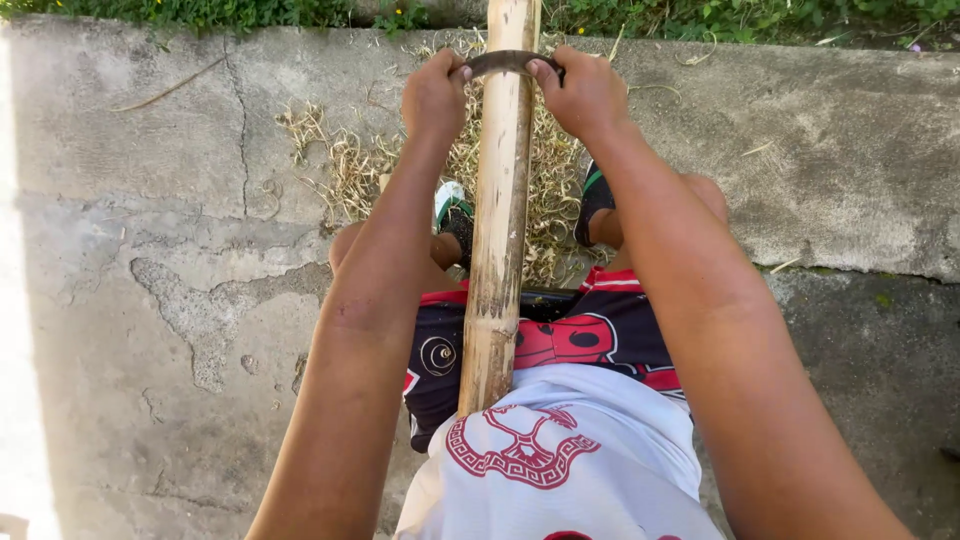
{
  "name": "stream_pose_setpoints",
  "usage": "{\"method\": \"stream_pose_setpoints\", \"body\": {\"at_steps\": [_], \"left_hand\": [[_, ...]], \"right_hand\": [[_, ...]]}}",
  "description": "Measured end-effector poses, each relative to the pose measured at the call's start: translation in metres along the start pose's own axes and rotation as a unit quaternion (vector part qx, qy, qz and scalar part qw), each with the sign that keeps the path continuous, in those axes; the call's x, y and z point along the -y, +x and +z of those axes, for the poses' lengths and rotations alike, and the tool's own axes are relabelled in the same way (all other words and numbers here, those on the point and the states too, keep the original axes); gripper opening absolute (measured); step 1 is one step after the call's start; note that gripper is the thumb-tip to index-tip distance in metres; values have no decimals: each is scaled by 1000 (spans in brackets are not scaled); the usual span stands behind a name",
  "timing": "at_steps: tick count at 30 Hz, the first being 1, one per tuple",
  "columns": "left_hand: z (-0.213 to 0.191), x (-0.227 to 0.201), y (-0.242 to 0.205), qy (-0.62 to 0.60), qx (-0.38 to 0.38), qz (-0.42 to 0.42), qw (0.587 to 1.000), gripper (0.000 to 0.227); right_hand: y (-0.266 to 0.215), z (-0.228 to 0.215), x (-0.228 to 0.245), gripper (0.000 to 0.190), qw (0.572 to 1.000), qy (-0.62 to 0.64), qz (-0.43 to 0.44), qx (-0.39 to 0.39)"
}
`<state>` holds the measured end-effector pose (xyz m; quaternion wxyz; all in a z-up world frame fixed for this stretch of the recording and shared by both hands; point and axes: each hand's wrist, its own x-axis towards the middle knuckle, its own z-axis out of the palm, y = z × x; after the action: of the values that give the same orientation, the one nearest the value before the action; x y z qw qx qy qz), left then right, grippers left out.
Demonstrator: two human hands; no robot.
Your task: Shaving and stripping the outer layer of a bamboo pole using a sickle.
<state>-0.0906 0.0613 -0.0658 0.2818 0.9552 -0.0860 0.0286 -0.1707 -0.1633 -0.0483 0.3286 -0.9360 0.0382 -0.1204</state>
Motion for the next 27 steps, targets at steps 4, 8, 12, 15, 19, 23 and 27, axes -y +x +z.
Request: {"method": "stream_pose_setpoints", "body": {"at_steps": [4, 8, 12, 15, 19, 23, 27], "left_hand": [[-10, 4, -23, -39, -14, 11, 999, 19], [-36, -2, -64, -59, 61, -44, 995, 22], [-57, -2, -108, -22, 58, 5, 998, 26], [-83, -6, -147, -36, 98, 9, 994, 24], [-138, -30, -208, -9, 134, -8, 991, 15], [-189, -53, -241, 14, 364, -119, 924, 15], [-192, -71, -228, 132, 253, -9, 958, 11]], "right_hand": [[-17, -9, 13, 43, 998, -49, -45, -18], [-48, -13, 17, 44, 994, 10, -1, 108], [-93, -27, 37, 44, 993, 2, -3, 119], [-132, -37, 57, 41, 998, -26, -27, 48], [-188, -50, 77, 41, 993, 52, 8, 110], [-217, -66, 80, 41, 920, 174, 71, 343], [-185, -97, 107, 35, 922, 207, 109, 310]]}}
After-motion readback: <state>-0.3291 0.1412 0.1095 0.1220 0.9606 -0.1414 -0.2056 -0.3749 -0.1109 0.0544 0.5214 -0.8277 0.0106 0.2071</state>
